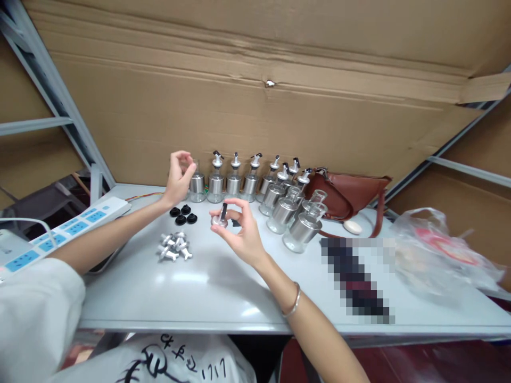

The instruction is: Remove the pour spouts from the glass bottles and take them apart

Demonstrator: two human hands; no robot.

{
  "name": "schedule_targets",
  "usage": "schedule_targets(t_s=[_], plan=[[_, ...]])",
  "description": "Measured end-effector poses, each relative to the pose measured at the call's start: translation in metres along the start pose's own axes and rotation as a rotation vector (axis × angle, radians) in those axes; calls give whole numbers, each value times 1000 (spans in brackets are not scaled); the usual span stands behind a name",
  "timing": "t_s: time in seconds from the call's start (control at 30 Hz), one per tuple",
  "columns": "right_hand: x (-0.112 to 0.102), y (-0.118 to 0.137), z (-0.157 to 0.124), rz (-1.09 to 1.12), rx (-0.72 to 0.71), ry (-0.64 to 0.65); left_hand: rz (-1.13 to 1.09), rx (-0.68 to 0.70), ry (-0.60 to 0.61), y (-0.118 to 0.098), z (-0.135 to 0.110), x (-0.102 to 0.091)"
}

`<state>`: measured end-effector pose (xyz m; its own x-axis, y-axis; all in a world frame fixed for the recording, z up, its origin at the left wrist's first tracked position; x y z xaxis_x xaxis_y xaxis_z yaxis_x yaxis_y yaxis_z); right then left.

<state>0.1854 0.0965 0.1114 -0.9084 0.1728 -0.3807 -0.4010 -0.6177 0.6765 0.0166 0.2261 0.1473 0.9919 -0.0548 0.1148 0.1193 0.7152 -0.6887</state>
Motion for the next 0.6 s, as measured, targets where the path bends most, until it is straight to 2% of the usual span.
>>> schedule_targets(t_s=[0.03, 0.07, 0.13, 0.17, 0.23, 0.27, 0.33, 0.47, 0.6], plan=[[0, 1, 0, -8, 5, 5, -125, -116, 42, -6, -20, 5], [1, 2, 0, -21, 3, 10, -244, -303, 115, -6, -46, 15], [2, 5, -1, -48, -16, 25, -384, -781, 282, -2, -120, 36], [3, 7, -1, -51, -27, 38, -437, -1001, 413, -6, -163, 48], [6, 8, -2, -34, -33, 70, -573, -1229, 573, -21, -223, 61], [7, 7, -3, -21, -27, 84, -632, -1273, 608, -26, -240, 64], [12, 6, -5, -7, -9, 111, -666, -1209, 603, -24, -247, 65], [26, 3, -13, -47, 20, 190, -636, -1061, 514, -6, -232, 61], [44, 4, -23, -97, 22, 286, -624, -998, 504, -5, -226, 60]])
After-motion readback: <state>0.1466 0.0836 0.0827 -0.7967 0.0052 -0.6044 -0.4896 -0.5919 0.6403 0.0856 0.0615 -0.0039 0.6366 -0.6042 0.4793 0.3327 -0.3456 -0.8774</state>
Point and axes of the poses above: each hand's wrist, its own z-axis towards the middle knuckle, its own x-axis out of the palm, y = z × x, the point moved 10 cm from there along z, towards the middle knuckle, and after that the axes turned 15 degrees about -z, right-handed, at the moved point
